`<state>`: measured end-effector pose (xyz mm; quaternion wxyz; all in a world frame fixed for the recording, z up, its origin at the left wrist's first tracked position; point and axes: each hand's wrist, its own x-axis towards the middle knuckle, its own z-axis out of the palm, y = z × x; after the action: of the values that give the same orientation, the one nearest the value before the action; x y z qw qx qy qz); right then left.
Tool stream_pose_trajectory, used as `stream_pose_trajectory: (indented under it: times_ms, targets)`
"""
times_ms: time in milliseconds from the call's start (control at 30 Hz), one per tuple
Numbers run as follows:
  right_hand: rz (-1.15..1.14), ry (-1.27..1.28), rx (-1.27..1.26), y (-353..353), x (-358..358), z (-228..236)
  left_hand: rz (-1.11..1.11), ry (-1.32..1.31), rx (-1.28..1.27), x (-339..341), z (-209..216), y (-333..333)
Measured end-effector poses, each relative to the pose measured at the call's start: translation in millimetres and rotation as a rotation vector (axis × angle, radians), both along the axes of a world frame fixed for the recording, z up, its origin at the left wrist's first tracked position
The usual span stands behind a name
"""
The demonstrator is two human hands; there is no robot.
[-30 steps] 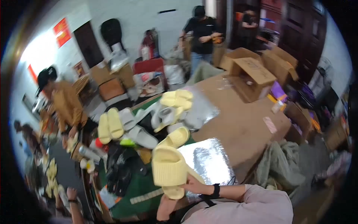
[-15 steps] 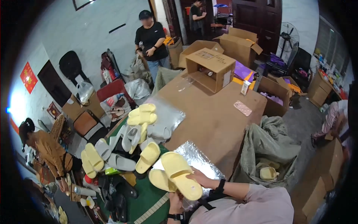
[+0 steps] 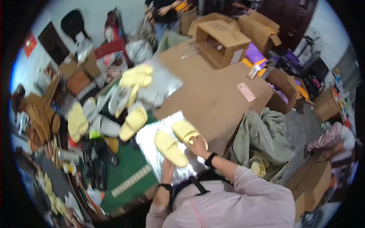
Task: Packing various slippers and shoes into plastic bags and placing them into a large sack.
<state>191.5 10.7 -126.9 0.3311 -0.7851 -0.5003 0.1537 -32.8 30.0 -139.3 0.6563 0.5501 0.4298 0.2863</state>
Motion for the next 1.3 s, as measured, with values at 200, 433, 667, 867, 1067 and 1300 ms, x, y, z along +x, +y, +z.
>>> stream_pose_trajectory:
  times_ms: [200,433,667,867,1067,1300]
  targets:
    - [0.512,-0.261,-0.150,24.4,-48.6,-13.7,-0.472,0.900,0.732,-10.8,-1.5,-38.5]
    - [0.370,-0.066,-0.416,48.7,-24.8,11.6,-0.600,1.045,0.822,-7.8,27.2,-62.0]
    - [0.344,0.822,-0.102,-13.3,51.1,76.1,-0.494,0.929,0.799,-17.3,3.6,-48.6]
    - [0.718,1.186,-0.824,-73.5,108.8,115.7,-0.493,0.805,0.660,12.9,5.3,-16.8]
    - [0.974,1.075,-0.644,-88.6,80.1,89.3,-0.304,0.606,0.763,21.4,9.3,-3.7]
    - [0.755,0.755,-0.637,-76.5,67.7,105.7,0.133,0.552,0.831,37.7,44.8,-7.0]
